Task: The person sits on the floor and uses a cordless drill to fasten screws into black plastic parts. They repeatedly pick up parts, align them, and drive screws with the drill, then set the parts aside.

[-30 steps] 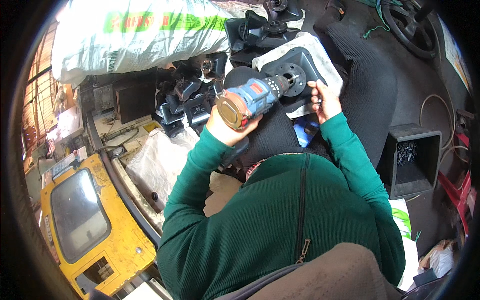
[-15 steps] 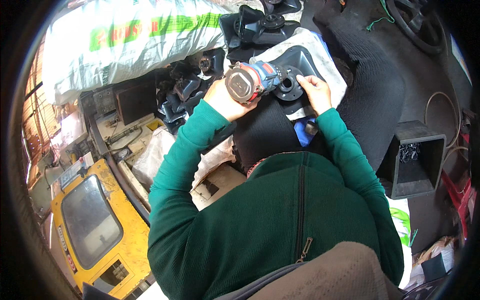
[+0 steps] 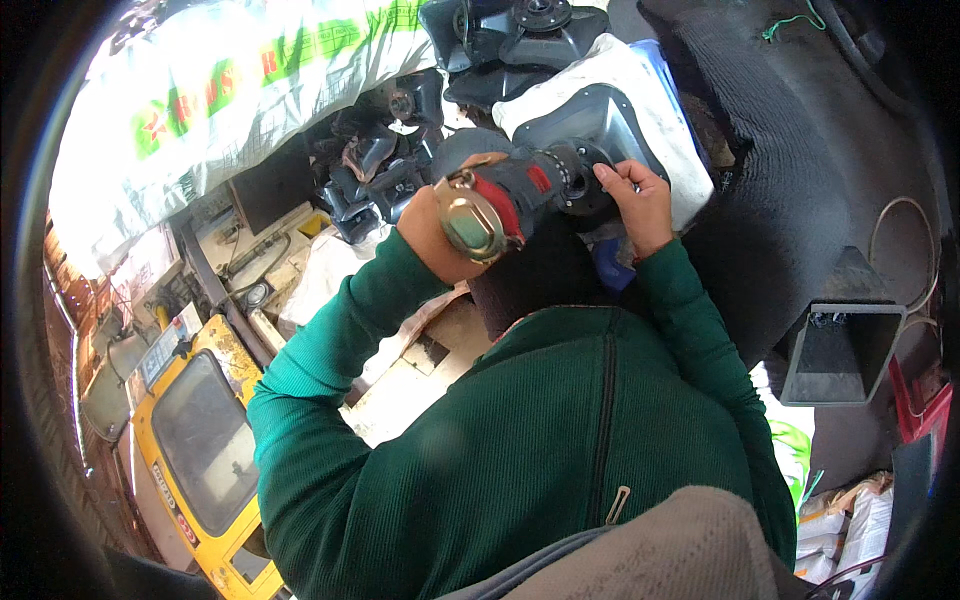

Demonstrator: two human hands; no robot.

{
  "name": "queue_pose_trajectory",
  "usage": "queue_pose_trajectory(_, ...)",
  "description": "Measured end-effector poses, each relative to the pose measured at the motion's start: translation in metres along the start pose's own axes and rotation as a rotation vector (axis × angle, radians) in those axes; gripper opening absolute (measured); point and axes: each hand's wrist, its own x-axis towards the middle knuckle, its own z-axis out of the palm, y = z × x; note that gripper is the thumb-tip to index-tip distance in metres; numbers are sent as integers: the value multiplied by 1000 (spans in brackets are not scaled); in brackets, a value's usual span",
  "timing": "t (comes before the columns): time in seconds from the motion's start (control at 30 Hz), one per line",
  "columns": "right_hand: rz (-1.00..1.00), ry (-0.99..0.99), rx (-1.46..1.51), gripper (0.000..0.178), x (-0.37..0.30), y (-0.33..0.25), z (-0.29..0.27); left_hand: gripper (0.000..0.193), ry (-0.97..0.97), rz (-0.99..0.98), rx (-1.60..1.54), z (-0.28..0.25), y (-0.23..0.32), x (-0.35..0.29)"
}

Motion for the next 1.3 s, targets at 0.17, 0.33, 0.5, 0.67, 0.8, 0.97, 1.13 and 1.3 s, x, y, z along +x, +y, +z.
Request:
queue_pose_trajectory(0.17, -8, -32, -20, 26, 2, -3, -4, 45, -138, -68, 196, 1, -3, 3)
queue_pose_trajectory(0.33, -107, 3, -127, 28, 7, 4, 3, 32, 289, 175, -144, 16, -4, -5)
queue_pose_trajectory(0.5, -59, 67, -146, 25, 3, 3, 0, 56, 341, 159, -160, 53, 0, -72)
queue_pose_trajectory(0.67, -96, -36, 113, 20, -9, -25, -11, 72, 203, -16, -146, 150, -5, -137)
queue_pose_trajectory(0.8, -118, -80, 182, 19, -15, -81, 18, 80, 87, -71, -285, 185, -8, -158)
queue_pose_trajectory(0.97, -111, -225, 63, 19, 58, -107, 72, 62, 139, 296, -635, 154, -68, -190)
queue_pose_trajectory(1.13, -17, -259, 90, 19, 125, -104, 137, 27, 667, -110, -1428, 147, -227, -173)
queue_pose_trajectory(1.3, 141, -173, 58, 31, 179, -53, 182, 36, 713, -786, -1029, 244, -409, -70)
